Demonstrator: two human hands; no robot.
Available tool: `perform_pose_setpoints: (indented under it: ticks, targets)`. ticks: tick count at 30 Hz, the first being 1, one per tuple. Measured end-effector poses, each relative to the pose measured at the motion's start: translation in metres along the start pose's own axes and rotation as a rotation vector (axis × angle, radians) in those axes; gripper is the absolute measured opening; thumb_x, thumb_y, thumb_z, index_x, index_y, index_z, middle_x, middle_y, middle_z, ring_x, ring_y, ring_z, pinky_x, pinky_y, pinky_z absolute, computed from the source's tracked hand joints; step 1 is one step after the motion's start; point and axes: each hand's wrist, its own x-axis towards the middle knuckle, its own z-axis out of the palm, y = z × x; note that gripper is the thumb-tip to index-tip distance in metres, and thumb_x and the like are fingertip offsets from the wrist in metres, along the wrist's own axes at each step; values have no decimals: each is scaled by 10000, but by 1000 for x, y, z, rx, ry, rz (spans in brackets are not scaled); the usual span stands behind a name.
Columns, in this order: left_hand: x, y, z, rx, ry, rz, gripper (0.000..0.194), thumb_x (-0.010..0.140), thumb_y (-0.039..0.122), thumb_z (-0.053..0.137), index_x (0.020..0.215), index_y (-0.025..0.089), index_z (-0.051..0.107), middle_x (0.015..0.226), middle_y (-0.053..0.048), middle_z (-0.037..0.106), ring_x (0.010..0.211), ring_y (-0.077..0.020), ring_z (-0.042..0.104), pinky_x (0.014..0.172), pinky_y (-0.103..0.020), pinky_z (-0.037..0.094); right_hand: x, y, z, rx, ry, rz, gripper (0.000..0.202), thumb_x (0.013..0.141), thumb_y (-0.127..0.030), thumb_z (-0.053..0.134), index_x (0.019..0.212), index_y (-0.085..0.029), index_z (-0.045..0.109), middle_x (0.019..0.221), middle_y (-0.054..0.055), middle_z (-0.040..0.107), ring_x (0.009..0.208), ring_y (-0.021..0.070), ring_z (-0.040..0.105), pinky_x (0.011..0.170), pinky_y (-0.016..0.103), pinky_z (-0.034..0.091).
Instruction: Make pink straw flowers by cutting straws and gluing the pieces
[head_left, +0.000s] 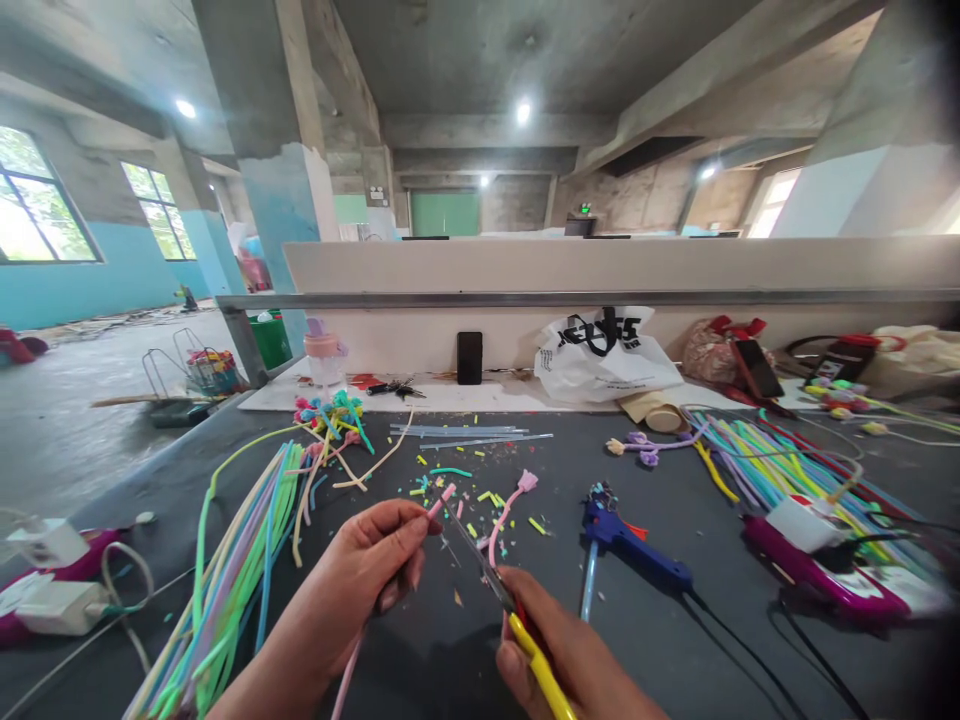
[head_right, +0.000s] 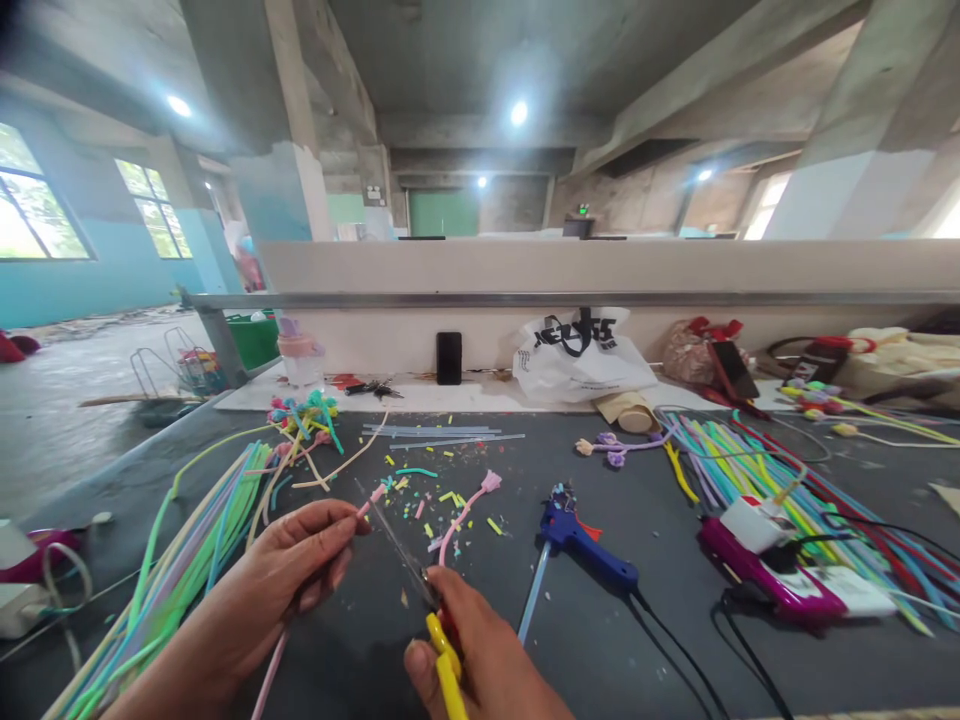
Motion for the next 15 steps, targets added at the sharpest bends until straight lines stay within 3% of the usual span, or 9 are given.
perform_pose_setpoints:
  ticks: [8,12,15]
  targets:
    - [1,-4,-5,107,14,-50,284,678,430,616,695,148,585,409,55,453,314,-13,222,349,-170,92,2,2,14,10,-28,-19,471,804,-380,488,1235,-198,428,1053,111,574,846,183,573,763,275,467]
    - [1,-5,-6,115,16,-82,273,678,412,619,745,148,605,389,59,444,324,-22,235,363,-171,103,6,2,12,-7,-106,-31,458,823,-379,471,1240,-200,405,893,62,587,729,145,548,698,246,461]
    - [2,-5,-7,132,9,-96,269,685,410,616,739,147,603,370,62,433,318,-24,221,366,-177,92,6,1,12,-26,-70,-37,443,824,-392,463,1220,-198,421,779,32,558,666,133,515,659,240,448]
